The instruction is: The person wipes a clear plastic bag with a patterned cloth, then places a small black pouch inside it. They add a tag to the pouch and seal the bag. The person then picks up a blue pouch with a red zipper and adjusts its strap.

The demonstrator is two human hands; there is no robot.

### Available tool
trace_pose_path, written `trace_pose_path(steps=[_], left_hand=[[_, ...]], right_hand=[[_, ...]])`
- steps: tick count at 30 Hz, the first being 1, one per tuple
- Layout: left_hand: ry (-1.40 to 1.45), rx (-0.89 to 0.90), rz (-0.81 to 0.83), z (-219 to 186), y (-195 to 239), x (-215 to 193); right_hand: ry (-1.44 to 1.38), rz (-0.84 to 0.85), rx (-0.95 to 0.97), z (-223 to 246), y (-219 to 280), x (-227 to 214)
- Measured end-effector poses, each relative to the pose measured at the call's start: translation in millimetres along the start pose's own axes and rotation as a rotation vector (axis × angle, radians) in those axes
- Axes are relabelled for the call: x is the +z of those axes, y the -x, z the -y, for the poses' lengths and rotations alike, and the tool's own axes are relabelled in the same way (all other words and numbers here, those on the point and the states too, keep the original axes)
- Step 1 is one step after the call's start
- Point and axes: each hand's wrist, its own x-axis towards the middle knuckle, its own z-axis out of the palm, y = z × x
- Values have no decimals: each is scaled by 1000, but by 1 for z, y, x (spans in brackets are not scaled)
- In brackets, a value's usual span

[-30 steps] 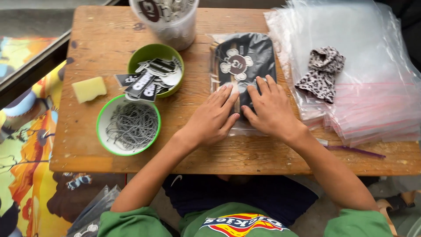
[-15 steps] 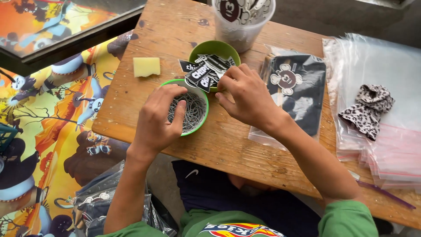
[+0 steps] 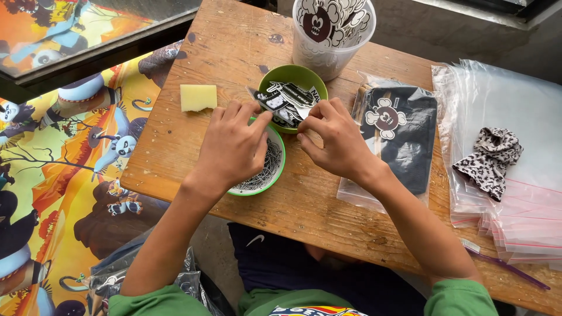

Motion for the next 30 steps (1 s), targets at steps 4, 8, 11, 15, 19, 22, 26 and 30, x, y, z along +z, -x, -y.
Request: trace_pose_path(steps=[4, 8, 11, 15, 19, 22, 26, 30], left_hand=[[46, 26, 51, 0, -8, 3], [173, 45, 100, 1, -24, 0], [307, 29, 162, 7, -37, 3], [423, 7, 238, 14, -47, 10], [425, -13, 259, 18, -48, 19], [464, -28, 279, 21, -48, 17], [461, -26, 313, 21, -48, 10], [460, -38, 310, 19, -47, 8]], right_hand=[[-22, -35, -4, -1, -1, -3], [67, -59, -70, 2, -2, 5], [130, -45, -122, 6, -6, 15], [82, 184, -64, -8, -12, 37], [163, 419, 50, -6, -34, 32], [205, 480, 72, -4, -41, 30], [288, 521, 70, -5, -37, 36], [310, 479, 63, 1, -33, 32]])
